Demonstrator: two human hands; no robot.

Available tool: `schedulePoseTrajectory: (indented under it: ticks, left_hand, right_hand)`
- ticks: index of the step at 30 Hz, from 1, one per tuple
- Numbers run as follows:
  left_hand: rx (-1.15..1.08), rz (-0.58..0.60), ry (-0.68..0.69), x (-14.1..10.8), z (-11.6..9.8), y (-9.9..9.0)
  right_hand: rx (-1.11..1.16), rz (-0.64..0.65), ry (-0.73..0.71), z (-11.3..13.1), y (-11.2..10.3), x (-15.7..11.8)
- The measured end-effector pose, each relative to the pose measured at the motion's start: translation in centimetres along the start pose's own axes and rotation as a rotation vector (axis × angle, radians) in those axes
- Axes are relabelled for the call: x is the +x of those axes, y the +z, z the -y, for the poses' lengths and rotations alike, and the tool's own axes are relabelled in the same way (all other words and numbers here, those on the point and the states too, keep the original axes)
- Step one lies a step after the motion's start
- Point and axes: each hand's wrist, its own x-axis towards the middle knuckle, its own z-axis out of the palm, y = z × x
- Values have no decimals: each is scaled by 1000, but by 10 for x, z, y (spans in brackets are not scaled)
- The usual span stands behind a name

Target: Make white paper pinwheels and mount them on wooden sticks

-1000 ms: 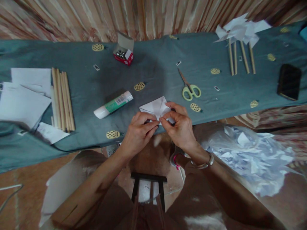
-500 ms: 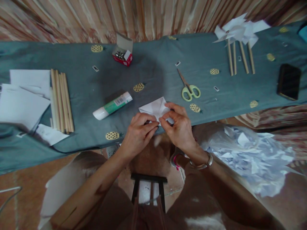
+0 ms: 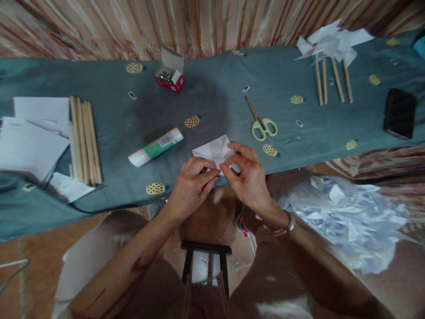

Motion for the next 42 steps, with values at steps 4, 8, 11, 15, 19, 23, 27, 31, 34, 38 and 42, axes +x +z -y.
schedulePoseTrajectory:
  ticks: [4,8,11,15,19,23,27,31,34,38,42]
  left_hand:
    - [2,-6,4,0,-1,0]
    - [-7,-14,1,0,-1,0]
    - [-9,-11,-17,0,-1,0]
    - [-13,-10,-33,0,-2,1]
    - [-2,-9,-20,0,-2,0]
    - [-7,-12,-13,-1,-2,0]
    - [-16,-1,-32,-1,-2,0]
    - [-15,6,-33,0,-2,0]
    - [-3,1,-20,0,-2,-1]
    - [8,-9,-2,0,-2,0]
    - [3,-6,-10,0,-2,0]
  right_hand:
    - [19,5,9,1,1,0]
    - [33,10,6,2,1,-1]
    - [32,11,5,4,-2,-1]
    - [-9,4,0,5,-8,-3]
    - [-9,19,6,6,-11,-6]
    - [17,8,20,5,-9,-7]
    - [35,15,36,4,-7,-6]
    - [28,9,35,4,-7,-5]
    - [6,17,34,4,-7,-5]
    - [-25,35,29,5,-7,-5]
    - [-2,31,36,5,-7,-5]
